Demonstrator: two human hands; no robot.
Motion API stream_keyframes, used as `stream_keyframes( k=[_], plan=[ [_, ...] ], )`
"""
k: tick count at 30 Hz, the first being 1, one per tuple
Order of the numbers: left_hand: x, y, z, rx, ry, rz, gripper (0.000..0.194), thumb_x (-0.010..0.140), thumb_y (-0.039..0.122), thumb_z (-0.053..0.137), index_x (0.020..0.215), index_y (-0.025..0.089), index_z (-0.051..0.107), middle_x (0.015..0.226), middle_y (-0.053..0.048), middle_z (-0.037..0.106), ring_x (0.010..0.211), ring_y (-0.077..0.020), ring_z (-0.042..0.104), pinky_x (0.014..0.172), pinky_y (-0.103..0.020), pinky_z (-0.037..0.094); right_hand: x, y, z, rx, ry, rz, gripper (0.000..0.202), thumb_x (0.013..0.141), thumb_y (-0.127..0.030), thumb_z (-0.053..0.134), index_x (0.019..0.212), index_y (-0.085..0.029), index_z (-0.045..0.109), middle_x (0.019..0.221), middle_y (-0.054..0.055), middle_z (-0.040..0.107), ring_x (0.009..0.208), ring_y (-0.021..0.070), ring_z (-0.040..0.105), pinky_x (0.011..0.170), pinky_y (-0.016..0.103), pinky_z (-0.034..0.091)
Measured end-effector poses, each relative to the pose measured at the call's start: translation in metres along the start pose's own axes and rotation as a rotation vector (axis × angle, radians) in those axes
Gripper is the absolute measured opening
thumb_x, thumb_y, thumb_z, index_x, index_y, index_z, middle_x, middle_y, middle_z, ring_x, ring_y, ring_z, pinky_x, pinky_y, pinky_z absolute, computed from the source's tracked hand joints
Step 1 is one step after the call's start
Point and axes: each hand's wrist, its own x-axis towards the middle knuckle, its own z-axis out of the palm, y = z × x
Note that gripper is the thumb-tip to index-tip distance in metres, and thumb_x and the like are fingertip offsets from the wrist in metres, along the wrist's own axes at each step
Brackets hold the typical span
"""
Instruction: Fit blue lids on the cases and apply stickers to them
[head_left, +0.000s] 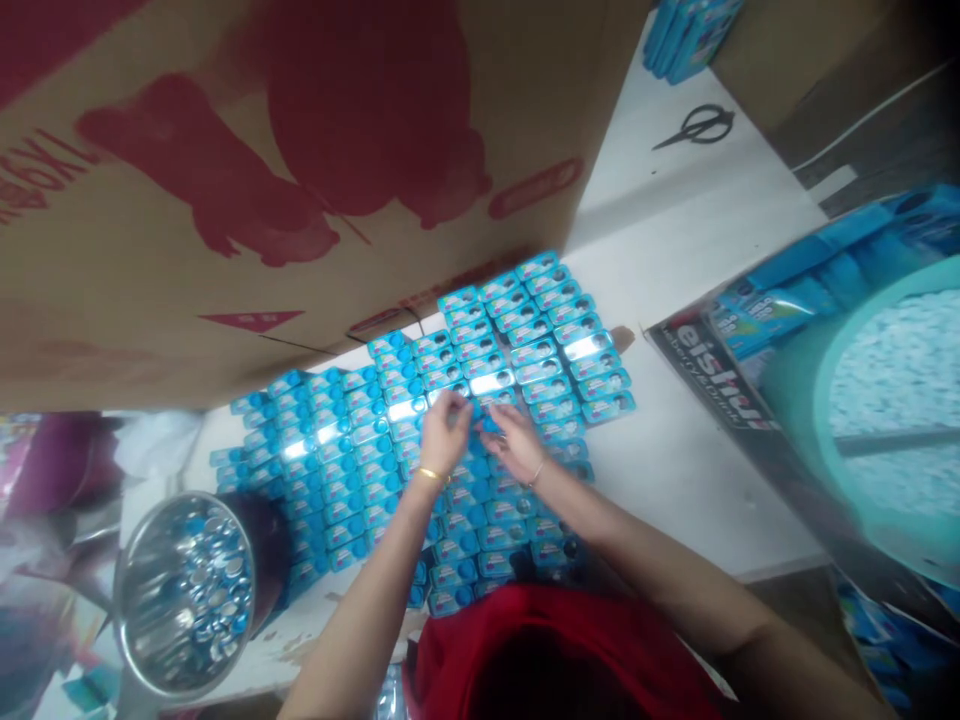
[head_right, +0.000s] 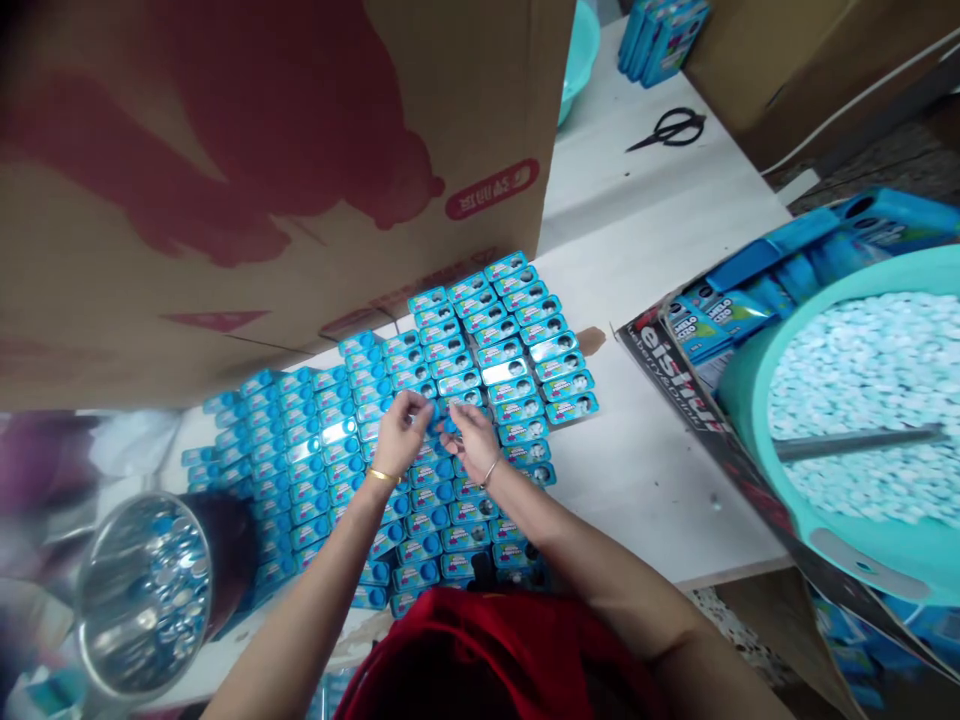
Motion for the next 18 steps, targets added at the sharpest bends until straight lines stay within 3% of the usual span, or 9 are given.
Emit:
stream_keyframes(
  k=[3,10,14,18],
  plan=[
    [0.026,-0.006,-0.001,0.225,0.029,-0.125,0.01,0.084,0.023,0.047,0.09,0.021,0.055,0.077,-0.002,0.062,0.073,-0.0162,0.059,0.071,-0.027,0.044,0.006,-0.004,-0.002,0.003,0.004,0.007,0.037,0.063,-0.043,0.078,0.079,-0.021,0.054,0.066,0.0,0.063,0.049,0.0086,0.054,0.039,0.019,0.032],
    [0.078,-0.008,-0.004,0.69,-0.269,-0.276,0.022,0.079,0.039,0.059,0.088,0.021,0.066,0.098,-0.012,0.071,0.094,-0.0269,0.065,0.075,-0.032,0.046,0.004,-0.009,-0.012,-0.022,0.014,0.065,0.036,0.058,-0.038,0.081,0.079,-0.021,0.057,0.07,-0.001,0.062,0.053,0.0089,0.056,0.039,0.018,0.034],
    [0.088,-0.007,-0.009,0.77,-0.352,-0.314,0.035,0.079,0.05,0.058,0.09,0.019,0.07,0.103,-0.017,0.07,0.099,-0.0319,0.065,0.076,-0.035,0.048,0.003,-0.008,-0.009,-0.023,-0.024,0.097,0.04,0.059,-0.044,0.082,0.08,-0.021,0.057,0.071,-0.002,0.061,0.056,0.0083,0.057,0.041,0.018,0.036],
    [0.081,-0.003,-0.012,0.802,-0.301,-0.336,0.039,0.08,0.051,0.059,0.094,0.017,0.07,0.103,-0.02,0.069,0.101,-0.0331,0.065,0.077,-0.036,0.049,0.002,-0.01,-0.003,-0.042,-0.034,0.052,0.042,0.06,-0.047,0.082,0.08,-0.022,0.055,0.069,-0.002,0.06,0.057,0.0092,0.058,0.041,0.018,0.035]
  ],
)
